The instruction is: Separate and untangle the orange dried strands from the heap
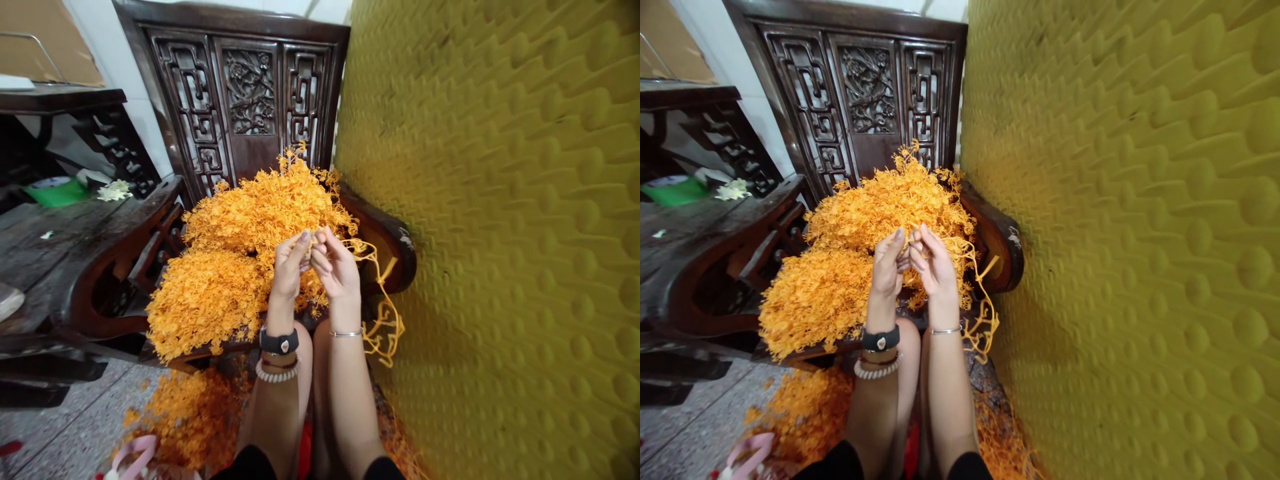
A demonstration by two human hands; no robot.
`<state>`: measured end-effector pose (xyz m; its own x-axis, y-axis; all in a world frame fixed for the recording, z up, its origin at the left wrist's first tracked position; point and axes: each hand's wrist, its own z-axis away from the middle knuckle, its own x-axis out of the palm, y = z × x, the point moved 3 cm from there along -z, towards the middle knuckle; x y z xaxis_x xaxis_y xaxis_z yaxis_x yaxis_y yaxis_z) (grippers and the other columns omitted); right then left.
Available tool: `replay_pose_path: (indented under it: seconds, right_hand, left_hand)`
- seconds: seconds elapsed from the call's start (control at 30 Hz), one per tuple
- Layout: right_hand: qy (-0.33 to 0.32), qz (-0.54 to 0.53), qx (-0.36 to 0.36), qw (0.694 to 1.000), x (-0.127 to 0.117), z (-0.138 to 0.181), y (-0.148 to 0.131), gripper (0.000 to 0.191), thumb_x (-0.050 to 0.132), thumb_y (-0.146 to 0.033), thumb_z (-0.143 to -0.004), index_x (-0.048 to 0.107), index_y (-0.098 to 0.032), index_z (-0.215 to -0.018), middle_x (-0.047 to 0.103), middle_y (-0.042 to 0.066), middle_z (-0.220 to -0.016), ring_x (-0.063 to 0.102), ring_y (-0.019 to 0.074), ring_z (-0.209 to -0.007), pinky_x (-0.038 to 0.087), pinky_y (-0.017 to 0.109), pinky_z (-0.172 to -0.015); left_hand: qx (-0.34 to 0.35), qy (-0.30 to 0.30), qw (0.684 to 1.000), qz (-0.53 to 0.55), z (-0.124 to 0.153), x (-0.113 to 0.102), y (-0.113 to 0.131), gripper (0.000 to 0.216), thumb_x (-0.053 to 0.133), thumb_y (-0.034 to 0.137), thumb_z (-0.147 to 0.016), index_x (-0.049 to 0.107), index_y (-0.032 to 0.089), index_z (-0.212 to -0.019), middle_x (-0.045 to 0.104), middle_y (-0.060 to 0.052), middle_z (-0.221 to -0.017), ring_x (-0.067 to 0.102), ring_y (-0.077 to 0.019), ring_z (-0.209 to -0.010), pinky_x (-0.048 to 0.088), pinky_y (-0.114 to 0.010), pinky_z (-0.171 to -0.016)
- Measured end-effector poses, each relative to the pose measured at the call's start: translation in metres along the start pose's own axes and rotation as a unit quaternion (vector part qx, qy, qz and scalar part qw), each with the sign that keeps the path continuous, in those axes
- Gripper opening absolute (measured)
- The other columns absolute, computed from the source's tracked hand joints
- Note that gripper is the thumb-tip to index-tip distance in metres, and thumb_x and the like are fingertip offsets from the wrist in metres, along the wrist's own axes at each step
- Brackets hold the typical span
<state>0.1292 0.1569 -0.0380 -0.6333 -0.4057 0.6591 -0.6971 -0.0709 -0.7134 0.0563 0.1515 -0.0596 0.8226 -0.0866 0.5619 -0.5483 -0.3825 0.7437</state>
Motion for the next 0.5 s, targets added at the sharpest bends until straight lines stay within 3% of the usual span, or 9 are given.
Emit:
replay_pose_path:
  seconds: [0.17,0.23,0.33,0.43,0.5]
  right_hand:
    - [-0.021,-0.220,-0.122,0.968,-0.012,0.000,-0.018,0.021,0.057,-0.018,-0.082,0.048,-0.020,-0.064,0.044,-0.009,-0.052,0.031,-0.0004,-0.034,0.028,0.007,-0.028]
    - [-0.013,-0.247,-0.145,0.958,-0.021,0.000,-0.025,0.020,0.056,-0.016,-0.082,0.048,-0.020,-0.064,0.045,-0.009,-0.052,0.041,-0.0006,-0.039,0.036,0.006,-0.035]
    - [0.023,-0.239,-0.156,0.958,-0.025,-0.001,-0.029,0.016,0.053,-0.022,-0.084,0.054,-0.020,-0.068,0.056,-0.006,-0.061,0.059,0.0032,-0.064,0.051,0.015,-0.065]
    - [0.053,-0.198,-0.140,0.969,-0.019,0.000,-0.026,0.024,0.041,-0.032,-0.089,0.062,-0.023,-0.081,0.067,-0.004,-0.081,0.063,0.0079,-0.090,0.047,0.029,-0.093]
    - [0.052,-0.171,-0.128,0.976,-0.011,0.001,-0.023,0.034,0.032,-0.033,-0.092,0.063,-0.025,-0.087,0.069,-0.004,-0.091,0.061,0.0087,-0.100,0.041,0.032,-0.101]
  left_hand:
    - [0.087,0.114,0.978,0.151,0.001,-0.019,0.021,0.044,0.033,0.042,-0.091,0.028,0.024,-0.051,0.011,0.008,-0.049,0.009,-0.0107,-0.040,0.015,-0.019,-0.027]
    - [0.107,0.109,0.964,0.219,0.001,-0.030,0.029,0.046,0.035,0.038,-0.092,0.023,0.021,-0.051,0.012,0.008,-0.047,0.008,-0.0083,-0.039,0.018,-0.014,-0.029]
    - [0.067,0.062,0.961,0.260,0.002,-0.035,0.032,0.042,0.044,0.034,-0.089,0.035,0.018,-0.051,0.026,0.007,-0.041,0.012,-0.0041,-0.034,0.021,-0.011,-0.029]
    - [0.023,0.034,0.974,0.221,0.003,-0.027,0.025,0.024,0.050,0.033,-0.084,0.060,0.015,-0.072,0.051,0.004,-0.051,0.017,-0.0010,-0.031,0.019,-0.012,-0.027]
    - [0.017,0.026,0.984,0.177,0.002,-0.019,0.019,0.019,0.055,0.030,-0.081,0.064,0.014,-0.088,0.061,0.000,-0.065,0.021,0.0010,-0.031,0.020,-0.012,-0.028]
